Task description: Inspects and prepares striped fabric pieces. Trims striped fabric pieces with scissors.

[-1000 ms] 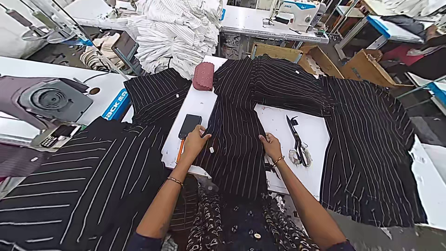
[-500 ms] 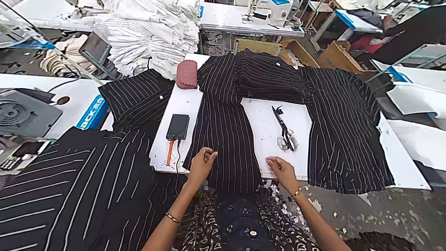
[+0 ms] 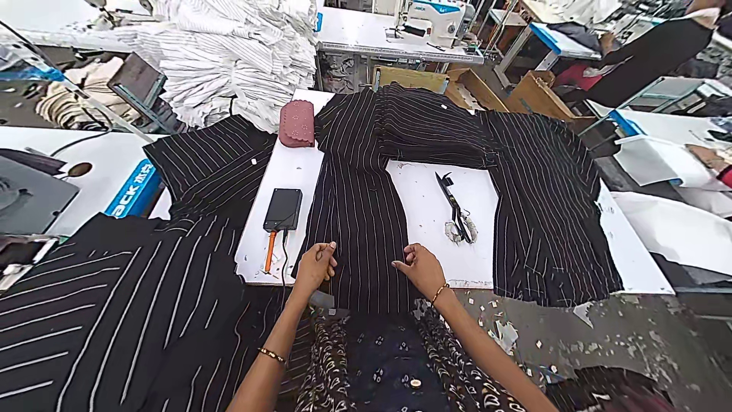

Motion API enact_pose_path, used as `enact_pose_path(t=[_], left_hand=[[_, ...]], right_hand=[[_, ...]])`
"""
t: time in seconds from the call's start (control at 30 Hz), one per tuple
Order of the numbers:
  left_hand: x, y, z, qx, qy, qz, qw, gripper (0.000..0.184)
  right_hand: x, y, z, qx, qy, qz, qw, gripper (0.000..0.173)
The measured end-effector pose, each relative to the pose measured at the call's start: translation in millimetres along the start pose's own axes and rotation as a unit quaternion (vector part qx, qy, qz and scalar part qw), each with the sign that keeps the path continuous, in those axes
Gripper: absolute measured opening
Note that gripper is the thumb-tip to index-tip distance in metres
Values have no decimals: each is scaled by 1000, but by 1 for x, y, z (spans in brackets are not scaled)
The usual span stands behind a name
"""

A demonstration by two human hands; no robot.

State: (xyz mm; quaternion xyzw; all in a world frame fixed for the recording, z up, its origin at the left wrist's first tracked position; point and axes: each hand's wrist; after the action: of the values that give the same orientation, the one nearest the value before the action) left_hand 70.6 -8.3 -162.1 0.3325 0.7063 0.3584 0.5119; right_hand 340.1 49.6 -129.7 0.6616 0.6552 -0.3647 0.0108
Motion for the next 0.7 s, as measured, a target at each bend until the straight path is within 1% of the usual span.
enact_pose_path(t=[0.13,0.2,0.3,0.37,0.43,0.47,0.53,0.63,0.7], left_hand=[[1,0,1,-50,16,-6,999,28],[2,-2,2,-53,31,-2,998,33],[3,0,5,15,42,-11,999,43],[5,4,6,80,35,-18,996,40],[9,4,6,113,31,-14,993,34],[10,4,5,118,33,-13,992,32],[10,3,6,119,33,-13,992,31],[11,3,7,115,34,-13,993,31],[9,6,8,136,43,-3,990,33]], right_hand=[[-4,5,6,45,30,-13,998,65],[-7,11,7,44,32,-12,998,63],[-8,14,10,28,16,-19,999,44],[-7,17,14,44,33,-49,997,33],[-5,25,13,85,83,-72,990,28],[-3,30,8,110,110,-70,985,26],[-1,44,-7,151,134,-34,979,25],[8,66,-20,163,136,6,977,28],[11,73,-20,172,136,5,976,28]])
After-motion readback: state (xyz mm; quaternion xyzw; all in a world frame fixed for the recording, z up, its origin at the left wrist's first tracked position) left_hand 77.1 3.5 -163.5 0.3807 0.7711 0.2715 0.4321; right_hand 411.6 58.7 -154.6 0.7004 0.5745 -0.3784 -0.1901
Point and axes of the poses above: each hand's wrist, its own x-axis towards the middle knuckle, its own z-axis out of the palm, y = z × x, and after that the axes turned 1 degree about z, right-handed
